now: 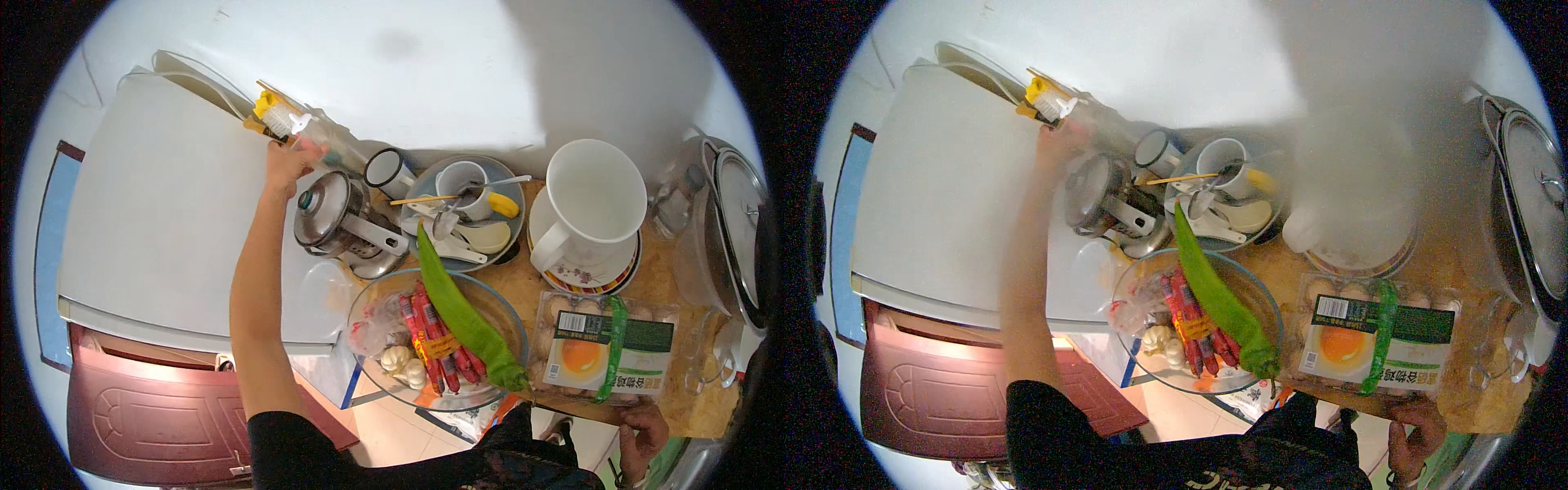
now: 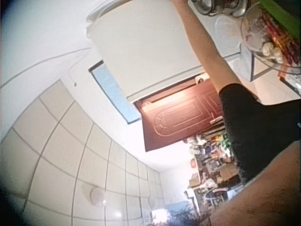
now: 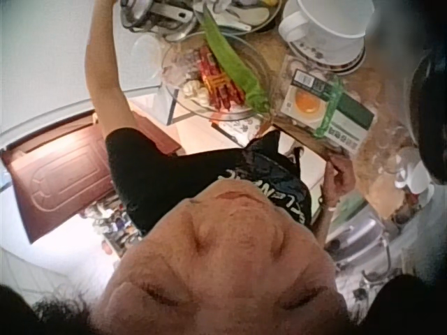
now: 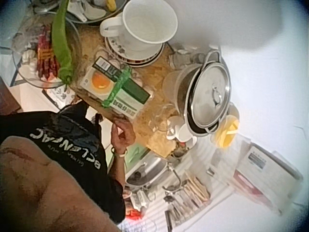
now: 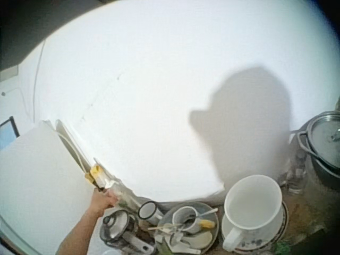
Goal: The person places a bowl into a cabinet, then picks up and folds a red packet. They wash a purple cloth at the sink, wring it out, and wipe a wooden countertop. The person then handles a small white object and places it into a container on a shelf.
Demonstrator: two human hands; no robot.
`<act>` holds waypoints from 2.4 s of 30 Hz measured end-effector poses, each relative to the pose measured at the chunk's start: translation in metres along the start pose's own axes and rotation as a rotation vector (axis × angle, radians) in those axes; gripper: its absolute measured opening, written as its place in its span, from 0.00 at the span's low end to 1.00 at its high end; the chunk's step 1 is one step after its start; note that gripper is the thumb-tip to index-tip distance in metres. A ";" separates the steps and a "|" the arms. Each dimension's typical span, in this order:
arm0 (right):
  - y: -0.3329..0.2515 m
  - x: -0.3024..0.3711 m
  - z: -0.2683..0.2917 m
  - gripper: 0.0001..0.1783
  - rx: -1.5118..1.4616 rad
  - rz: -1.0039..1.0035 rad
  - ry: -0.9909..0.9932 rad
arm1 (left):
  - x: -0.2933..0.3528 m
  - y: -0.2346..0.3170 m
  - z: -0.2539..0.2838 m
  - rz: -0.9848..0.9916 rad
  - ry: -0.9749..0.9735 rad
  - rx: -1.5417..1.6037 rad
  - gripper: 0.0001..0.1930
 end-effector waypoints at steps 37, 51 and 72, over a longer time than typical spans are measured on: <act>0.000 0.000 -0.002 0.05 0.023 0.134 0.008 | 0.052 0.067 -0.024 -0.122 -0.157 0.122 0.42; 0.021 0.007 0.002 0.06 -0.022 0.070 -0.022 | 0.020 0.035 -0.041 -0.125 -0.267 -0.092 0.62; 0.001 0.006 0.000 0.07 -0.063 0.217 0.006 | 0.185 0.102 0.024 -0.489 0.157 0.462 0.26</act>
Point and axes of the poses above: each hand's wrist, its own x-axis away from the middle knuckle, its own z-axis out of the back of the hand, y = z × x, the point moved 4 cm from there along -x, towards the middle knuckle, and after that the axes turned 4 degrees about y, right-handed, at the moved point
